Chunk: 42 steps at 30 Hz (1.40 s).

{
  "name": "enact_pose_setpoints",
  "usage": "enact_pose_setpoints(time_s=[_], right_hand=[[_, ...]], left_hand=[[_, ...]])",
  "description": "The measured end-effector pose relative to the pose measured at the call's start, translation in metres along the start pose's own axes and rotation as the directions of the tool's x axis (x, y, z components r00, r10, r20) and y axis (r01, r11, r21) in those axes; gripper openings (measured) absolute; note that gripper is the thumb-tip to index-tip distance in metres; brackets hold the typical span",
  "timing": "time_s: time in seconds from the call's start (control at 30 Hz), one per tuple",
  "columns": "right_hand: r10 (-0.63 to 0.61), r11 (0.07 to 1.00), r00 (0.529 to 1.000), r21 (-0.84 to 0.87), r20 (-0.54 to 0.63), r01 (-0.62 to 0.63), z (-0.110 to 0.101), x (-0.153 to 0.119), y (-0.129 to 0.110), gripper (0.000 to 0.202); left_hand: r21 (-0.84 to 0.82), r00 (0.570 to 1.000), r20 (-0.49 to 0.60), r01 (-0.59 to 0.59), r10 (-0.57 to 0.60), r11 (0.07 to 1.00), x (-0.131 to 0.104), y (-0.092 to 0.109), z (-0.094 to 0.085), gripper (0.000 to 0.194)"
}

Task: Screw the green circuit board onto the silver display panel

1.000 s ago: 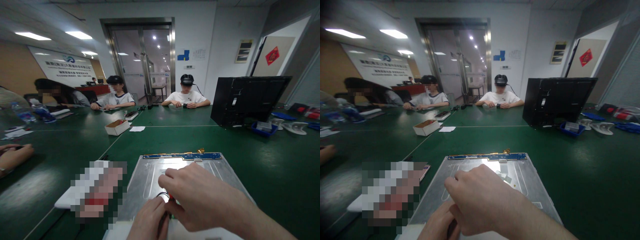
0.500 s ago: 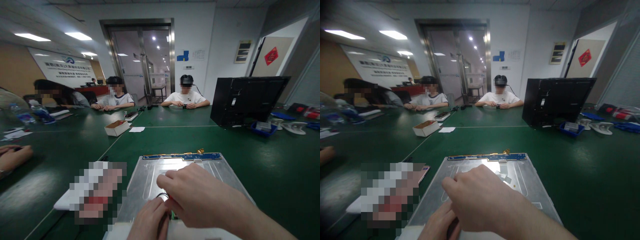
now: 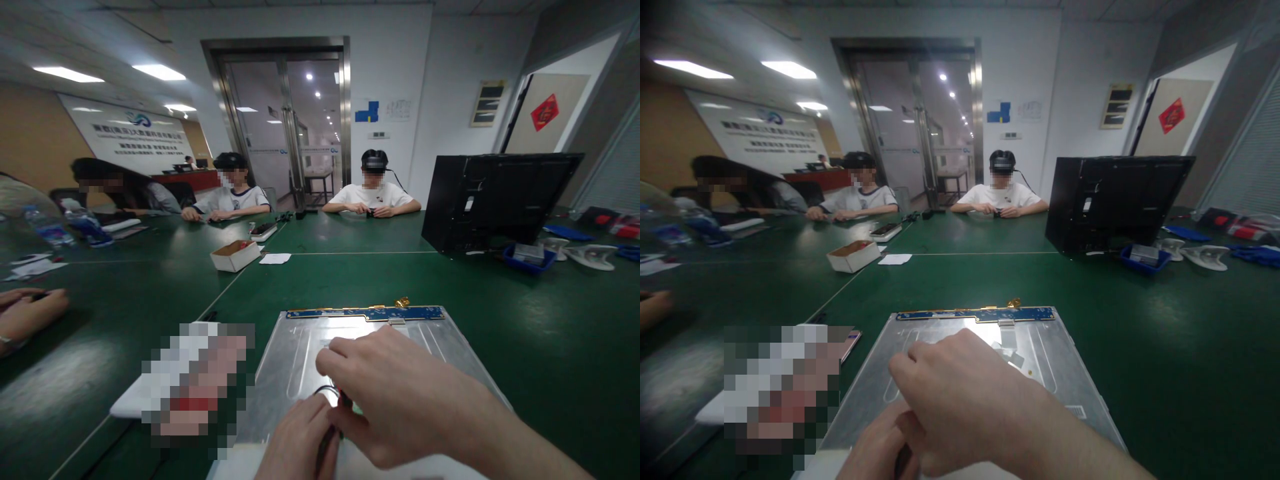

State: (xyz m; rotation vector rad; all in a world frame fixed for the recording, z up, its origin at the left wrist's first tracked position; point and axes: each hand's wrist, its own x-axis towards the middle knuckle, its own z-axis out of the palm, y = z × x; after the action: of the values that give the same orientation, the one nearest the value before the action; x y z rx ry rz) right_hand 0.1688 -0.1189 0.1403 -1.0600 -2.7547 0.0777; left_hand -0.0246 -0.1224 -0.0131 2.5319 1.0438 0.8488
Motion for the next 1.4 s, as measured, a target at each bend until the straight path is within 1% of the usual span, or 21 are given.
enact_pose_setpoints(time_s=[0.13, 0.2, 0.33, 0.47, 0.57, 0.63, 0.8, 0.97, 1.1, 1.23, 1.33, 1.4], right_hand=[[-0.017, 1.000, 0.998, 0.015, 0.055, 0.016, -0.005, 0.000, -0.003, 0.011], [-0.021, 1.000, 0.998, 0.018, 0.061, 0.020, -0.005, 0.000, -0.003, 0.011], [-0.034, 0.999, 0.998, -0.007, 0.045, 0.034, -0.003, 0.000, -0.001, 0.015], [-0.016, 0.999, 0.999, -0.050, 0.037, 0.018, 0.001, 0.001, 0.000, 0.016], [-0.015, 0.998, 1.000, -0.053, -0.018, 0.014, 0.006, 0.001, 0.002, 0.012], [-0.012, 0.998, 0.999, -0.058, -0.037, 0.010, 0.008, 0.001, 0.003, 0.013], [0.008, 1.000, 1.000, -0.025, 0.009, -0.008, 0.006, -0.001, 0.002, 0.011], [-0.008, 1.000, 0.999, 0.003, 0.047, 0.008, -0.001, -0.002, 0.000, 0.015], [-0.023, 0.999, 0.999, -0.039, 0.029, 0.025, 0.001, -0.001, 0.001, 0.015], [-0.020, 0.998, 1.000, -0.052, 0.006, 0.021, 0.006, 0.000, 0.002, 0.014], [-0.008, 0.999, 1.000, -0.053, -0.005, 0.008, 0.007, 0.001, 0.002, 0.012], [-0.003, 0.999, 1.000, -0.049, -0.007, 0.003, 0.008, 0.002, 0.002, 0.017]], left_hand=[[-0.020, 1.000, 0.007, 0.009, -0.008, 1.000, 0.002, 0.003, -0.003, 0.019], [-0.034, 1.000, 0.001, 0.009, -0.009, 0.999, 0.002, 0.004, -0.005, 0.018], [-0.036, 1.000, 0.010, 0.011, -0.010, 0.999, 0.002, 0.005, -0.006, 0.018], [-0.008, 1.000, 0.026, 0.000, 0.000, 1.000, 0.000, 0.003, -0.003, 0.021], [0.010, 1.000, 0.005, -0.013, 0.013, 1.000, 0.000, 0.002, -0.001, 0.023], [0.015, 1.000, -0.015, -0.024, 0.024, 1.000, 0.000, 0.002, -0.001, 0.022], [0.014, 1.000, -0.010, -0.013, 0.013, 1.000, 0.000, 0.001, 0.000, 0.021], [-0.031, 1.000, -0.023, -0.007, 0.006, 0.999, 0.002, 0.003, -0.002, 0.018], [-0.041, 1.000, -0.007, -0.010, 0.010, 0.999, 0.003, 0.004, -0.004, 0.019], [-0.004, 1.000, 0.021, -0.008, 0.008, 1.000, 0.001, 0.002, -0.003, 0.021], [0.015, 0.999, -0.016, -0.033, 0.033, 0.999, 0.001, 0.001, -0.001, 0.023], [0.015, 0.996, -0.060, -0.066, 0.067, 0.998, 0.002, 0.001, 0.000, 0.024]])
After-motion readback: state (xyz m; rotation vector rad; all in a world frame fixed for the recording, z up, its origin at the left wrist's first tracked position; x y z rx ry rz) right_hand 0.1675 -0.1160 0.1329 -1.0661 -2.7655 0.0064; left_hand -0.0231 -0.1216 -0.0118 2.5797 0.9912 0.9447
